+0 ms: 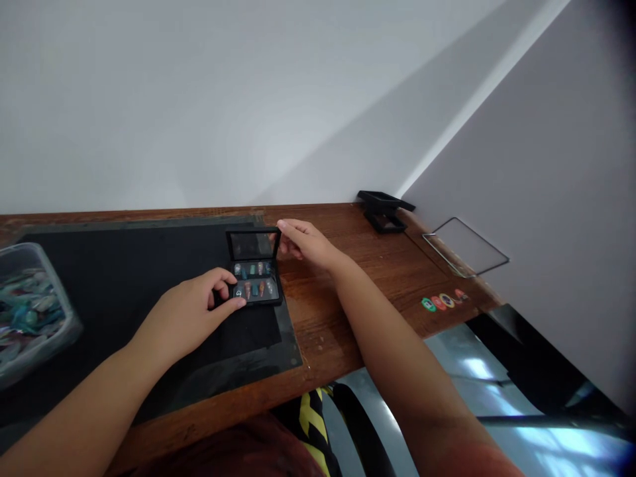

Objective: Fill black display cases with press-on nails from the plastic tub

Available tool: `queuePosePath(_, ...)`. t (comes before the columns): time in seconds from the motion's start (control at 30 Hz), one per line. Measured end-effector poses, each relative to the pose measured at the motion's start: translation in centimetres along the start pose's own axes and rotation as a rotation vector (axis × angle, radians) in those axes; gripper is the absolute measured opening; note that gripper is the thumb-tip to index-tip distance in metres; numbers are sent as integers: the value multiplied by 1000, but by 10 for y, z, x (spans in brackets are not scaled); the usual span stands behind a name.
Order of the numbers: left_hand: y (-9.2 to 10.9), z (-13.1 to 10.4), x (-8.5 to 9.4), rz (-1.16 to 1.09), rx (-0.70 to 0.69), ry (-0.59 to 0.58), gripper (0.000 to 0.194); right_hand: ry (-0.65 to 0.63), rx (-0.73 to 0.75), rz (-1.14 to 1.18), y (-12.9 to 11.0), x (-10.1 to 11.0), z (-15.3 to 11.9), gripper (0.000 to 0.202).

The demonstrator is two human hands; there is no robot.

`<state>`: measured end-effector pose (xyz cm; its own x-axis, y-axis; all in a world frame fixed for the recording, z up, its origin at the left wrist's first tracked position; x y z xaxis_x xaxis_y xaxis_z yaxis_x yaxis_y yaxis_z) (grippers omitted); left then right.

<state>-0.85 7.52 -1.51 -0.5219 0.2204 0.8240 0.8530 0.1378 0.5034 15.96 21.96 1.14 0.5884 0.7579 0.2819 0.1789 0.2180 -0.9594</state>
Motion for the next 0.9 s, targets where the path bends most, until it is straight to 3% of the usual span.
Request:
queuePosePath(0.2,1,1,0,-15,-13,-1,39,-237,-10,122,-4,-12,-11,27)
queuePosePath(0.47,0,0,1,-6,30,-8,39,-469,-21,14,-5,-26,-16,29)
queuePosePath(0.9,1,1,6,-29,71,21,44,-524,-28,-59,-5,-30,-18,32)
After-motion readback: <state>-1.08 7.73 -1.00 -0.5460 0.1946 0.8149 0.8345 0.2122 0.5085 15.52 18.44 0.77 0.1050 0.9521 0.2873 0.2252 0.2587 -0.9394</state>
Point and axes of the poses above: each hand's wrist, its own z-axis towards the middle knuckle, its own x-axis out of the back of the hand, y = z × x, the point moved 8 cm from there along z, towards the middle knuckle, and after that the axes turned 9 degrees about -y, right-handed, at the moved point
